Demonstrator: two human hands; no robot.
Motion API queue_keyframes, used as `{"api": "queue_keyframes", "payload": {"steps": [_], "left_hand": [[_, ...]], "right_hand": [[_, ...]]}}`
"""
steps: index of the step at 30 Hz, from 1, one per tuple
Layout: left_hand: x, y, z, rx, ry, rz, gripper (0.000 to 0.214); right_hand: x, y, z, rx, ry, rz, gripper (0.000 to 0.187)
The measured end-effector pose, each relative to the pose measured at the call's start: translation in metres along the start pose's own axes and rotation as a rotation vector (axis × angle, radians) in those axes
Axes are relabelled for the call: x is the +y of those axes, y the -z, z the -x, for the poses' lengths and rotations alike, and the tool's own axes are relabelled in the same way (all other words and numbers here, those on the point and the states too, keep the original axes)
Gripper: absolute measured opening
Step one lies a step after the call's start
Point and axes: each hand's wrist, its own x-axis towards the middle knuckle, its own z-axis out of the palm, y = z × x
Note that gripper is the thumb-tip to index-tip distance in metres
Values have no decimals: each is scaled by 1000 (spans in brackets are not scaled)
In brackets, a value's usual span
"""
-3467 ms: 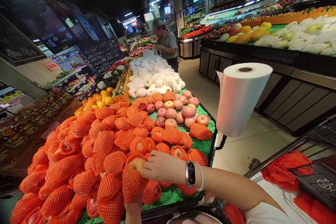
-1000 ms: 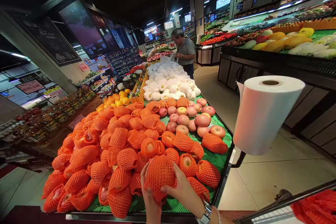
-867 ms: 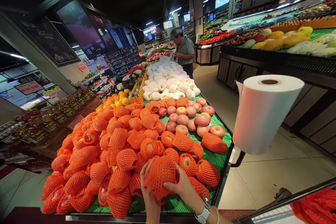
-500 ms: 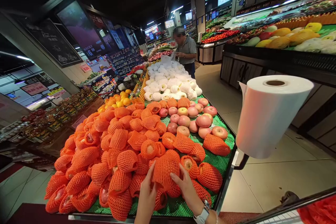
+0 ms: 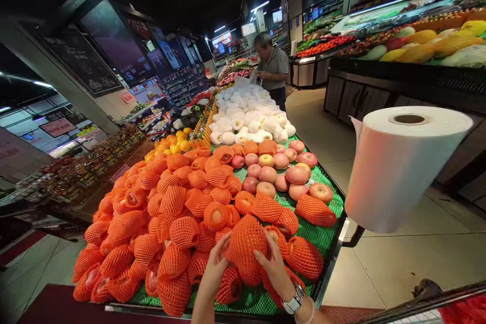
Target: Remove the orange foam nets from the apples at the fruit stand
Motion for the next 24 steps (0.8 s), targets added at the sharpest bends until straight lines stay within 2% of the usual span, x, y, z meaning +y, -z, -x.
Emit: {"api": "queue_keyframes", "payload": {"steps": [2,3,4,6,8,10,12,14,16,17,19,22,23,24], "left_hand": [[-1,-6,8,-193,84,236,71],[-2,-11,10,-218,90,309,82],[-4,-17,12,-177,85,351,94],[-7,-29,13,14,67,369,117],[-10,-39,11,180,66,365,132],[-12,-43,7,256,22,291,134],[-16,-42,2,277,-94,112,131],[-21,-36,-7,249,-205,-46,127],[-27,-27,-22,195,-231,-44,122],[-28,-20,-30,168,-221,4,121],[-27,-3,-44,148,-196,87,128],[-17,29,-47,185,-178,99,139],[-14,39,-42,186,-173,100,133],[-12,49,-35,174,-172,110,115]], "right_hand": [[-17,8,-4,-83,118,10,74],[-27,10,-6,-169,203,10,71],[-37,12,-7,-263,290,14,69],[-56,11,-10,-376,401,35,68],[-67,8,-14,-316,342,53,71],[-72,4,-18,-270,183,35,77],[-72,1,-21,-367,58,1,87],[-71,-1,-26,-475,24,1,102],[-72,-3,-36,-474,44,23,109],[-75,-3,-45,-455,74,47,105],[-83,-6,-72,-407,168,123,85],[-102,-16,-133,-286,302,257,69],[-110,-21,-154,-252,340,284,68],[-116,-26,-174,-236,380,304,65]]}}
